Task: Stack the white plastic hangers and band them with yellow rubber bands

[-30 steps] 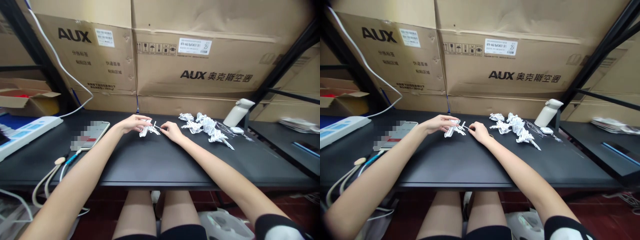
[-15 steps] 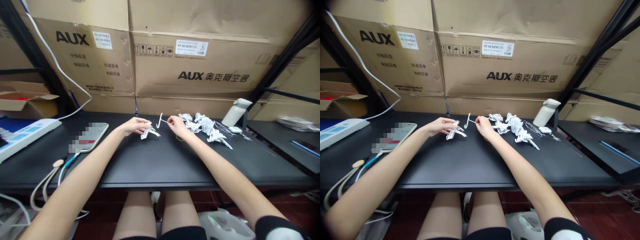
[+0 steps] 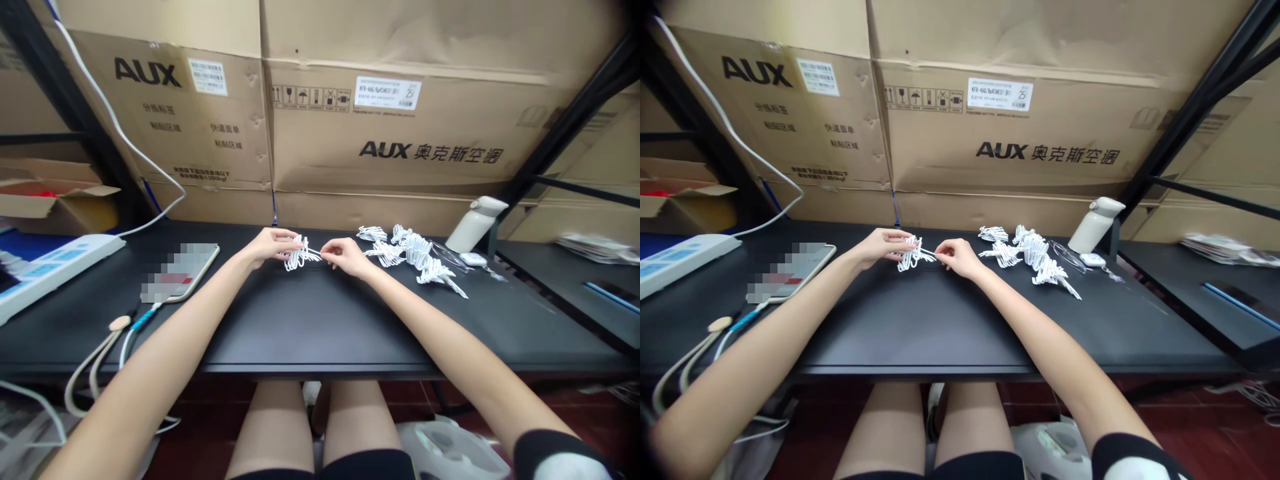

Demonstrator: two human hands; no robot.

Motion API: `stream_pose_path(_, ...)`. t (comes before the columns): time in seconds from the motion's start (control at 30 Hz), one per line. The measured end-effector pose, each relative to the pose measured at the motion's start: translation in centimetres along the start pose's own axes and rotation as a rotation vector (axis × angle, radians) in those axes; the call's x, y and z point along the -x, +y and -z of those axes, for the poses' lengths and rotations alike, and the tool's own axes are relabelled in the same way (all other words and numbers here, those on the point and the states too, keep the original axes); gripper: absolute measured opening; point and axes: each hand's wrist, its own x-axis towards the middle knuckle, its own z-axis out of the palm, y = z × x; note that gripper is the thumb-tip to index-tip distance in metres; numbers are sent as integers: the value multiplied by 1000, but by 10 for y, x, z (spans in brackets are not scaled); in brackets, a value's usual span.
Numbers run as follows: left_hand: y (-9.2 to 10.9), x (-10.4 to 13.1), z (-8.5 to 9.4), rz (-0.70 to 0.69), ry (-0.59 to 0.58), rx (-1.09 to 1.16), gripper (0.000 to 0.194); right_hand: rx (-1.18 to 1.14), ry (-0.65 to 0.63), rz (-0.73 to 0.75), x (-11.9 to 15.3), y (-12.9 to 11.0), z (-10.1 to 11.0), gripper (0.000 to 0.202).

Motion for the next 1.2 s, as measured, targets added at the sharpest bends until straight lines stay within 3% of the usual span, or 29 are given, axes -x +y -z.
stream_pose_path(0.17,-1,-1,-2,14,0,10,64,-106,29,-29,1,-5,-2,25)
stream_pose_path(0.67,4,2,-5,46,-31,98,61,-602,100,-327,1,-4,2,31)
stream_pose_path(1.0,4,1,-10,30,51,134,55,-627,192,-363,-2,-3,3,28)
stream_pose_path(1.2,4,1,-9,55,-1,109,54,-605,107,-379,0,-4,7,29)
